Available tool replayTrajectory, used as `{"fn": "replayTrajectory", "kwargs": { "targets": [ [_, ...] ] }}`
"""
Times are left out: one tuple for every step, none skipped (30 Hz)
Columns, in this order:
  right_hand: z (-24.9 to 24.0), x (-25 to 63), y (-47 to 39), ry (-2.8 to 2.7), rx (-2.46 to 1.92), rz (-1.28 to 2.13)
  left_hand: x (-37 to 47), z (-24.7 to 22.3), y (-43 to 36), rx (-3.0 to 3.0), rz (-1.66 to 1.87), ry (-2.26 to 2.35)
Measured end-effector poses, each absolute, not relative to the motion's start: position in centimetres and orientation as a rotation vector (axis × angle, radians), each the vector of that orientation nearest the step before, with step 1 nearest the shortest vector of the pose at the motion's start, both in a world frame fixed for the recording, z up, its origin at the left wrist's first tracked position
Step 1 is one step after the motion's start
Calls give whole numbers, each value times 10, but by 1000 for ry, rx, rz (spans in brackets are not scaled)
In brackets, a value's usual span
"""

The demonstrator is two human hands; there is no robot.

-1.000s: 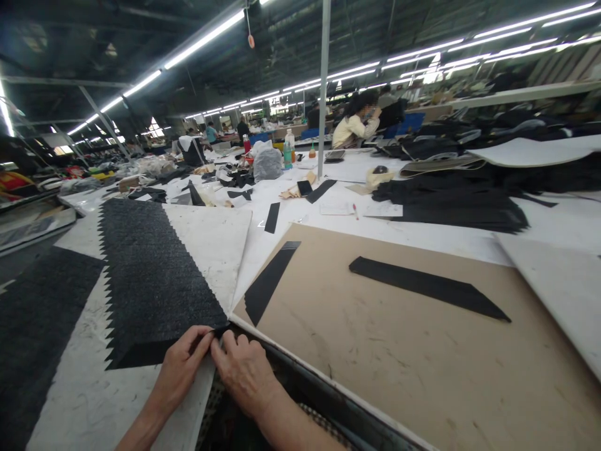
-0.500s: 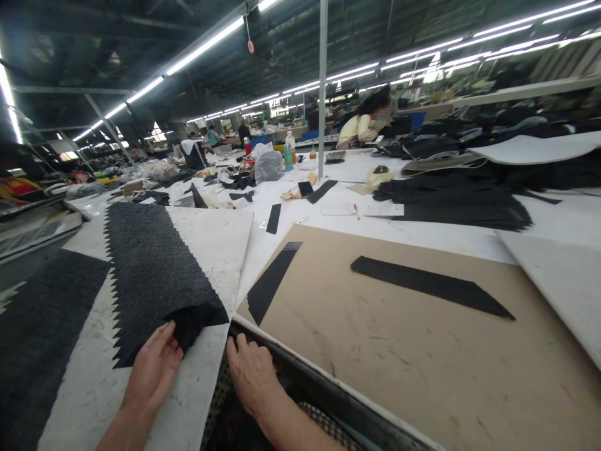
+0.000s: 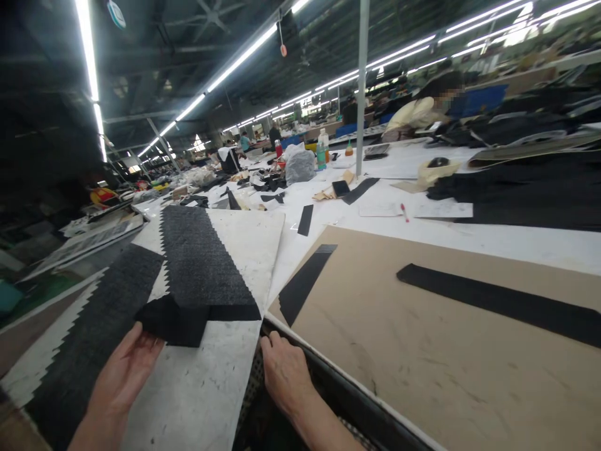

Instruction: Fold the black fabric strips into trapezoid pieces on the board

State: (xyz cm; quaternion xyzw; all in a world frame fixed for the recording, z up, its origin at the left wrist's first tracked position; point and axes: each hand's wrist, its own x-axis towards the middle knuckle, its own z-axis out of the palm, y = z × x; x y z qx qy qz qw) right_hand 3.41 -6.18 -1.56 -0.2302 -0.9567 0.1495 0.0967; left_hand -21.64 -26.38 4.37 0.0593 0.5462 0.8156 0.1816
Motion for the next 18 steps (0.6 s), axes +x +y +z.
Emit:
{"fn": "replayTrajectory", "kwargs": {
  "targets": [
    [-14,36,-62,-2818,-668,458,-203,39,-253,235,2270,1583],
    [-13,38,-62,-2803,-655,473,-189,33,-240,308,2225,1628],
    [-13,41,-63,-2791,-640,489,-175,27,-228,384,2165,1678],
    [-12,45,-63,-2781,-624,506,-161,21,-215,462,2087,1730],
    [-12,48,-64,-2775,-605,526,-148,16,-203,545,1996,1783],
    [-13,52,-65,-2769,-588,549,-137,10,-192,629,1900,1834],
    [-14,56,-66,-2763,-572,575,-128,6,-184,711,1803,1880],
    [-15,60,-67,-2755,-560,605,-121,1,-176,789,1712,1919],
    [-16,63,-67,-2744,-554,641,-117,-2,-171,857,1631,1951],
    [-18,65,-68,-2730,-554,682,-114,-6,-167,913,1563,1979],
    [-19,67,-68,-2710,-562,730,-114,-9,-164,957,1508,2004],
    [-20,67,-68,-2683,-581,784,-115,-11,-163,991,1462,2027],
    [-22,66,-68,-2647,-613,845,-116,-13,-162,1016,1426,2047],
    [-23,64,-67,-2599,-660,912,-118,-15,-163,1034,1399,2066],
    [-24,60,-66,-2541,-721,986,-119,-16,-163,1047,1378,2084],
    [-25,55,-65,-2476,-791,1065,-120,-16,-163,1058,1361,2099],
    [-27,48,-63,-2407,-860,1151,-121,-17,-164,1066,1348,2111],
    [-29,41,-61,-2339,-919,1242,-121,-17,-164,1073,1337,2120]
  ]
}}
